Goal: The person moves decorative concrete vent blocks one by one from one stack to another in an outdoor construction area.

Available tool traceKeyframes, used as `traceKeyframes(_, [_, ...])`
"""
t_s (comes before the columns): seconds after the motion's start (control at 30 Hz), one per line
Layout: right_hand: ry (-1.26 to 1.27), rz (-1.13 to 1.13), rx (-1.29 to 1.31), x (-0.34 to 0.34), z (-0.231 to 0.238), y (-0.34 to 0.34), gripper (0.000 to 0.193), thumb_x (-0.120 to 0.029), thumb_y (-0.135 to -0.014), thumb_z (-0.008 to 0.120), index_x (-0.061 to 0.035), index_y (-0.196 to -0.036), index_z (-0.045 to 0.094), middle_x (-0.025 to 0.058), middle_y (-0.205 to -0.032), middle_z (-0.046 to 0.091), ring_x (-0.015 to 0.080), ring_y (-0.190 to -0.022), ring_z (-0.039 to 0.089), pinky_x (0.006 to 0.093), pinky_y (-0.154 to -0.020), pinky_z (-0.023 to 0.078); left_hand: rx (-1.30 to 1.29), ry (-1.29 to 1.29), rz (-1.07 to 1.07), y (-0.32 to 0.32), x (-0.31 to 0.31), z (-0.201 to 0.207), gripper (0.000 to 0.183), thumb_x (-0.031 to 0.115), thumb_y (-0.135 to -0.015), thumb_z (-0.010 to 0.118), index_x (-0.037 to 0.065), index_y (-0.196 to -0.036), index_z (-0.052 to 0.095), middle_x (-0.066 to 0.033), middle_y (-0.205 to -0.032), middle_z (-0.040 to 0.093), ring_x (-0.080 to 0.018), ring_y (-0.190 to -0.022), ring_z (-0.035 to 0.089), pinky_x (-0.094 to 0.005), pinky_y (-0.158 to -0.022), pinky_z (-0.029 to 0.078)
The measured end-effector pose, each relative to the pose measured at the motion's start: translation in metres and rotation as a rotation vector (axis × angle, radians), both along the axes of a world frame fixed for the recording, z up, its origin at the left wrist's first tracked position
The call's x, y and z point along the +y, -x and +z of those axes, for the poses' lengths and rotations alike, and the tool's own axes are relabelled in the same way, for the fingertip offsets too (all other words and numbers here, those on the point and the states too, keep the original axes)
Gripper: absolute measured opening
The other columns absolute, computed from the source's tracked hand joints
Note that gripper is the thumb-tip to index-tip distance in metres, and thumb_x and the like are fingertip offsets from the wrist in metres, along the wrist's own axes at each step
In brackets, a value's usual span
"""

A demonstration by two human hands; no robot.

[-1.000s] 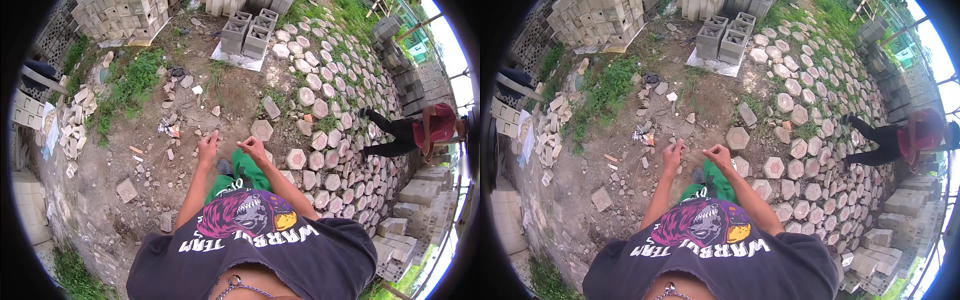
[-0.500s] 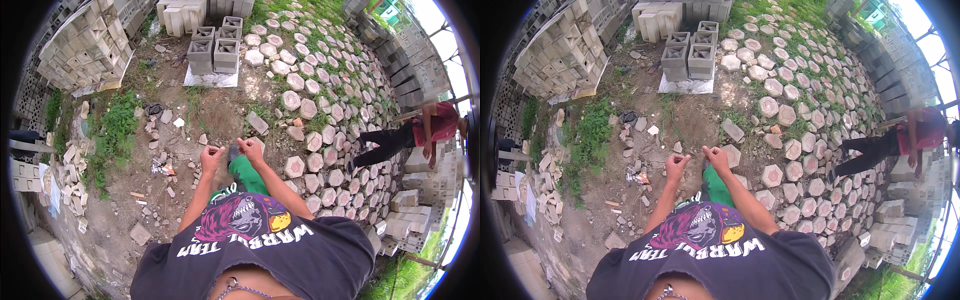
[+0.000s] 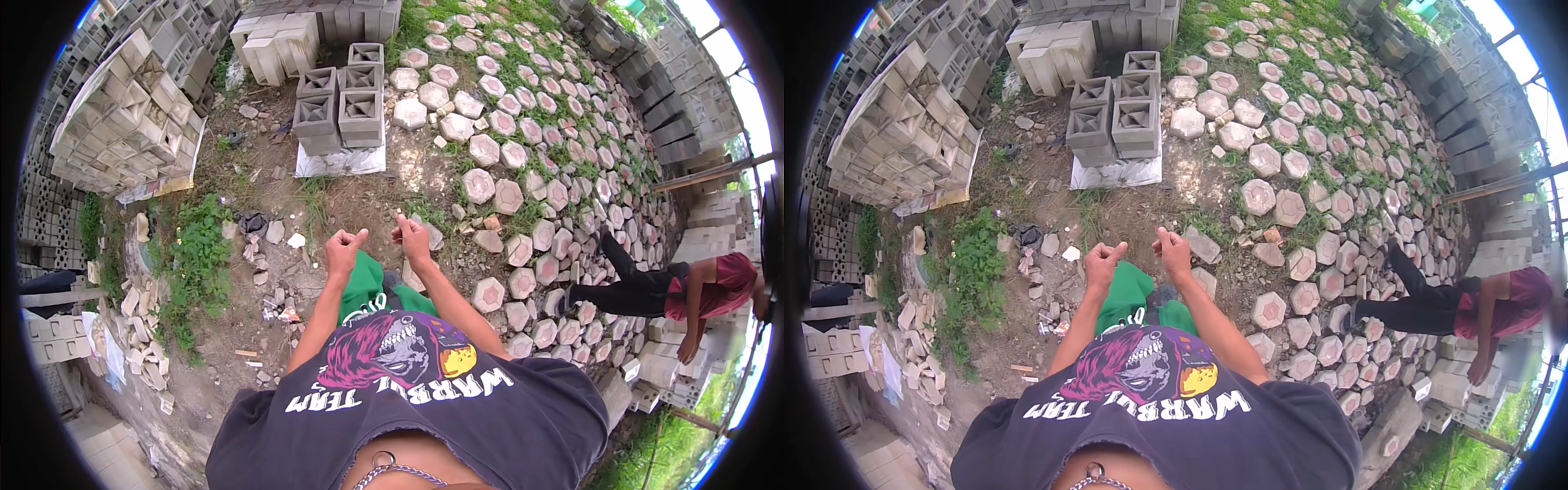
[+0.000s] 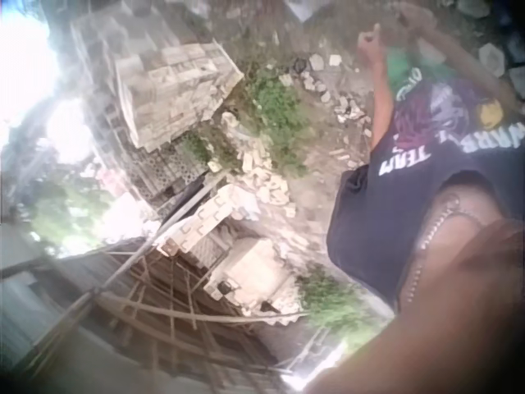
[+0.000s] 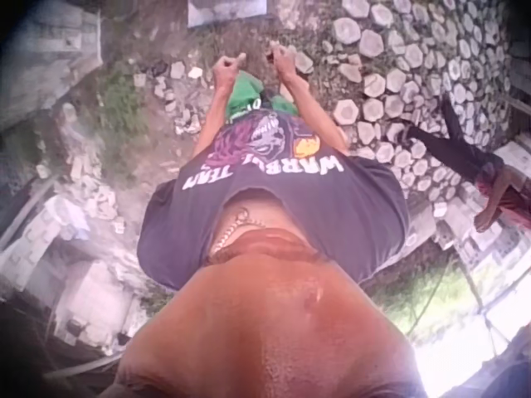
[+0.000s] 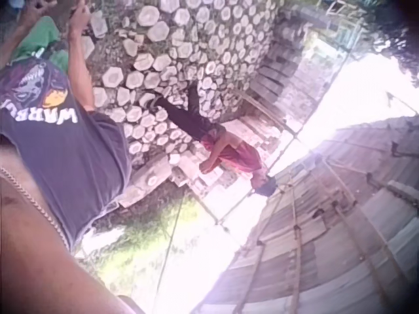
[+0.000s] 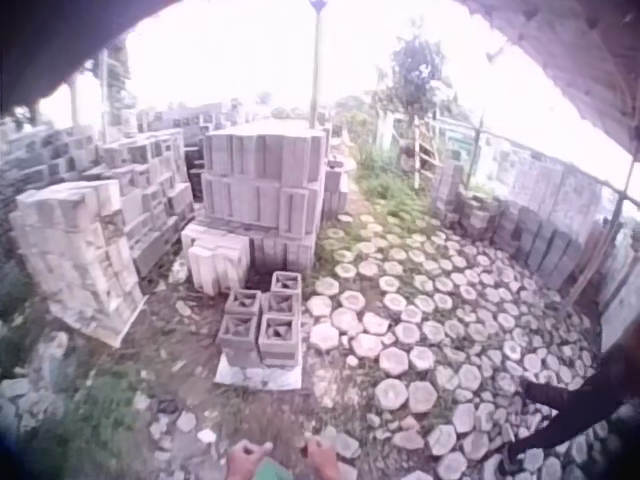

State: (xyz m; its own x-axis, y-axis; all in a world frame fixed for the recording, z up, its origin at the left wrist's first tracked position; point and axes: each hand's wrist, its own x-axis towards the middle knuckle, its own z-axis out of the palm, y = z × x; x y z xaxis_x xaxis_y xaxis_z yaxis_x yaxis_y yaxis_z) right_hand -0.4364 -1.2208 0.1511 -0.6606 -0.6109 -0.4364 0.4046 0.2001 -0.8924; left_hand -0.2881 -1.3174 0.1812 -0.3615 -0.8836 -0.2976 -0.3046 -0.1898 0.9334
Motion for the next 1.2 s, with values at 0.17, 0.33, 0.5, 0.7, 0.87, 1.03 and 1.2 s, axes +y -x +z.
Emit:
traceKeyframes(0.17, [0.008,-0.098,-0.011,-0.044,-0.006,0.041,0.033,-0.035,-0.093,0.056,-0.0063,-0.076,0.058,0.0034,-0.069,0.061,0.0103,-0.06,0.058,0.0254,-0.057,0.05,0.065,-0.024,-0.1,0.061,-0.065,0.003,0.045,0.035,-0.083,0.071,0.009,-0.054,0.048,0.003,-0.055,0.048,-0.0043,-0.051,0.038,-0.0242,-0.048,0.032])
traceKeyframes(0.33, [0.047,-0.225,-0.003,-0.112,0.017,0.1,0.017,-0.021,-0.092,0.056,-0.0046,-0.087,0.058,0.0031,-0.074,0.062,0.0086,-0.063,0.057,0.0231,-0.057,0.048,0.063,-0.054,-0.178,0.143,-0.153,0.022,0.05,0.041,-0.089,0.061,0.006,-0.054,0.054,0.0051,-0.05,0.045,-0.0033,-0.049,0.037,-0.0243,-0.046,0.028])
traceKeyframes(0.5, [0.077,-0.308,0.087,-0.175,0.067,0.161,0.015,-0.017,-0.091,0.055,-0.0026,-0.094,0.058,0.0038,-0.078,0.062,0.0091,-0.064,0.058,0.0236,-0.055,0.049,0.254,-0.15,-0.237,0.217,-0.23,0.042,0.051,0.038,-0.097,0.047,0.004,-0.06,0.056,-0.0013,-0.061,0.057,-0.0082,-0.054,0.049,-0.0244,-0.052,0.037])
traceKeyframes(0.7, [0.053,-0.417,-0.009,-0.208,0.102,0.21,0.019,-0.02,-0.093,0.054,-0.0029,-0.097,0.062,0.0034,-0.074,0.062,0.0105,-0.06,0.059,0.0242,-0.055,0.05,0.239,-0.276,-0.432,0.284,-0.269,0.071,0.031,0.021,-0.095,0.038,0.005,-0.079,0.059,-0.0041,-0.073,0.062,-0.0124,-0.065,0.057,-0.0275,-0.059,0.045])
traceKeyframes(0.87, [-0.113,-0.445,-0.035,-0.216,0.119,0.243,0.042,-0.041,-0.092,0.056,-0.0016,-0.082,0.064,0.0005,-0.047,0.048,0.0071,-0.031,0.038,0.0228,-0.03,0.027,0.176,-0.352,-0.512,0.33,-0.274,0.055,0.022,0.017,-0.093,0.044,0.004,-0.086,0.06,-0.0049,-0.077,0.064,-0.0112,-0.065,0.057,-0.025,-0.059,0.046])
traceKeyframes(1.03, [-0.156,-0.516,-0.023,-0.225,0.1,0.312,0.047,-0.047,-0.089,0.058,-0.0038,-0.07,0.061,-0.0018,-0.043,0.043,0.0055,-0.032,0.036,0.0226,-0.031,0.025,0.116,-0.318,-0.621,0.397,-0.281,0.048,0.013,0.014,-0.088,0.06,0.003,-0.095,0.062,-0.0039,-0.082,0.064,-0.0095,-0.069,0.059,-0.0233,-0.062,0.048])
traceKeyframes(1.2, [-0.057,-0.587,0.025,-0.235,0.096,0.414,0.045,-0.044,-0.09,0.058,-0.0061,-0.064,0.06,-0.0066,-0.045,0.039,0.002,-0.04,0.033,0.022,-0.04,0.022,0.065,-0.189,-0.692,0.503,-0.3,0.062,0.017,0.015,-0.083,0.068,0.002,-0.092,0.061,-0.0025,-0.079,0.063,-0.0082,-0.068,0.058,-0.0221,-0.061,0.047])
